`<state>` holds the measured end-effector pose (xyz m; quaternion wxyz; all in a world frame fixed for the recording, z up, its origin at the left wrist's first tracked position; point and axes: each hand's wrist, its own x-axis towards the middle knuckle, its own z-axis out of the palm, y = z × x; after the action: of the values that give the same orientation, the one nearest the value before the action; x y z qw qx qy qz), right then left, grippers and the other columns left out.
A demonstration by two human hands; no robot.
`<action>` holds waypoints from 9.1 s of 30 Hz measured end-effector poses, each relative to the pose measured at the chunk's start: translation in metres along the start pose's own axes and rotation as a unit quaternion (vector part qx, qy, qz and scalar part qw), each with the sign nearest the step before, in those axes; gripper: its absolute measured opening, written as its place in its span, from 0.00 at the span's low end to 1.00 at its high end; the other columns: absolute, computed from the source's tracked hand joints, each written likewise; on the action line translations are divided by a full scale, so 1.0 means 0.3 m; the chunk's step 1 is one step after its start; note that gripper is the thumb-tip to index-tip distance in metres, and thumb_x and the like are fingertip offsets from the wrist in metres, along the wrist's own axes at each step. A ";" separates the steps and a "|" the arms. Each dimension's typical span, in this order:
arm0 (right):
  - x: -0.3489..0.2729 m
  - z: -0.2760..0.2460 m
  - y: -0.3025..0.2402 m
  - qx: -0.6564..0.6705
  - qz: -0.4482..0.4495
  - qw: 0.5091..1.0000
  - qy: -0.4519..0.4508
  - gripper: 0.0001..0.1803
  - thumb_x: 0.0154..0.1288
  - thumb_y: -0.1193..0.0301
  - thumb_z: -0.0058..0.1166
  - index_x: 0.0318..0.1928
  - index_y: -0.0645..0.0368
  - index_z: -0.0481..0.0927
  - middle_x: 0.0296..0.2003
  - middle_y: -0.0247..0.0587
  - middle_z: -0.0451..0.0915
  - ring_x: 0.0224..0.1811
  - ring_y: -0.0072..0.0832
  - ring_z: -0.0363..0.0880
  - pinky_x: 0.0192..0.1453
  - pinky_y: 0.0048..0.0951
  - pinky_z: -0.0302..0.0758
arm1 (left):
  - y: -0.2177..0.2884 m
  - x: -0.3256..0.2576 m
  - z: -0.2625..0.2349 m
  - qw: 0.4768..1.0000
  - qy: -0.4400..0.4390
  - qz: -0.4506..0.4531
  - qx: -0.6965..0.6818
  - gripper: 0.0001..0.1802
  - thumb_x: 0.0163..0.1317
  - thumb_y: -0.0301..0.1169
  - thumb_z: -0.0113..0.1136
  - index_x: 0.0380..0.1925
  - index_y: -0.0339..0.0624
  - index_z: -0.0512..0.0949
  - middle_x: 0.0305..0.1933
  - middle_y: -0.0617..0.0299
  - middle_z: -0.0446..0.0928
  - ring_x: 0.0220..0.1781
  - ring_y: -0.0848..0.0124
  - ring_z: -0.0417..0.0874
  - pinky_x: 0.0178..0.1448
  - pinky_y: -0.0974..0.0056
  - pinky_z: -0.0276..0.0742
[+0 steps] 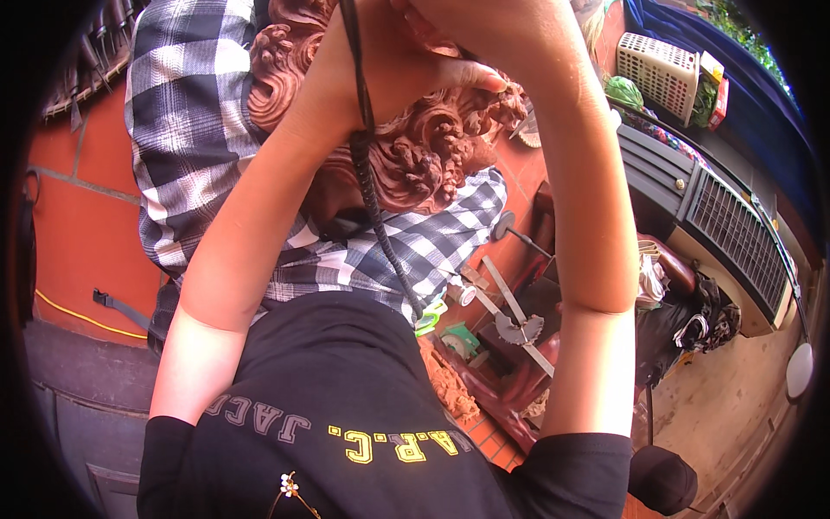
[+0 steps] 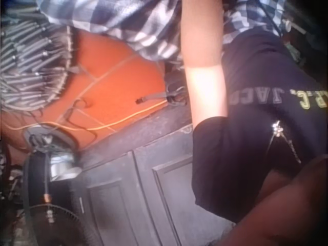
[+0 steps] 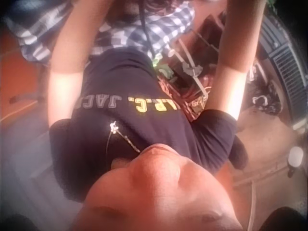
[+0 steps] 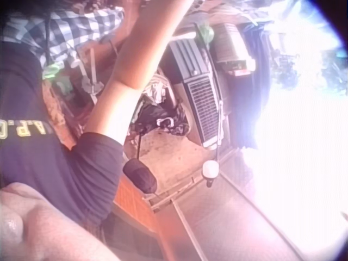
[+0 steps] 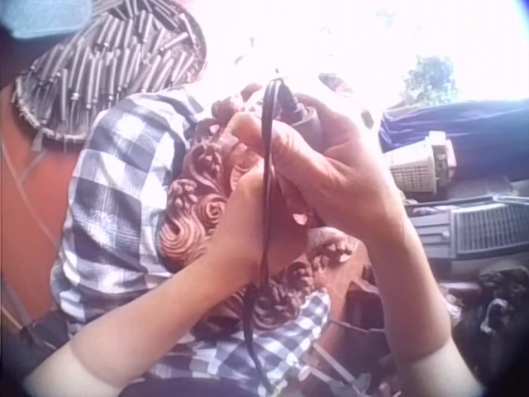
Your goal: The person uses a rotary carving tool to refine details on a large, ornate wooden sculpture. They hold the tool with both hands and carefully work on the intricate patterns of the wood.
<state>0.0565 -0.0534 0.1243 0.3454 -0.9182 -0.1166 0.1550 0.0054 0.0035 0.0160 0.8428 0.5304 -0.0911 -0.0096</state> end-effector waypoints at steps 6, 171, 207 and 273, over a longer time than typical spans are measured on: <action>0.001 0.006 0.049 0.010 0.012 0.999 -0.030 0.21 0.72 0.58 0.61 0.55 0.62 0.80 0.20 0.26 0.78 0.16 0.11 0.71 0.17 0.16 0.64 | 0.011 0.046 -0.051 0.992 -0.078 -0.070 0.063 0.16 0.48 0.24 0.72 0.39 0.34 0.80 0.34 0.56 0.85 0.38 0.67 0.87 0.40 0.63 0.83; -0.394 -0.173 0.054 -0.122 0.166 0.964 0.170 0.12 0.56 0.80 0.66 0.43 0.66 0.86 0.42 0.43 0.87 0.44 0.24 0.84 0.55 0.25 0.78 | 0.112 -0.271 0.265 0.995 -0.072 0.034 -0.058 0.63 0.61 0.47 0.67 0.76 0.26 0.32 0.80 0.30 0.30 0.82 0.36 0.35 0.82 0.47 0.45; -0.388 -0.160 0.054 -0.090 0.221 0.955 0.177 0.11 0.58 0.79 0.67 0.43 0.65 0.86 0.38 0.38 0.87 0.40 0.19 0.84 0.50 0.21 0.79 | 0.111 -0.298 0.260 0.997 -0.058 0.006 -0.053 0.60 0.63 0.47 0.64 0.77 0.28 0.33 0.81 0.34 0.31 0.83 0.39 0.40 0.82 0.49 0.46; -0.211 -0.275 -0.023 -0.192 0.237 0.949 -0.076 0.12 0.56 0.76 0.69 0.42 0.62 0.87 0.35 0.36 0.87 0.37 0.18 0.84 0.45 0.22 0.80 | 0.149 -0.293 0.292 0.995 -0.046 0.000 -0.087 0.34 0.55 0.46 0.72 0.56 0.38 0.71 0.76 0.18 0.31 0.63 0.43 0.77 0.77 0.31 0.33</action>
<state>0.0275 -0.1180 0.2008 0.1064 -0.9537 0.0507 0.2766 -0.0991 -0.0451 0.0804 0.8805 0.4543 -0.1286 -0.0414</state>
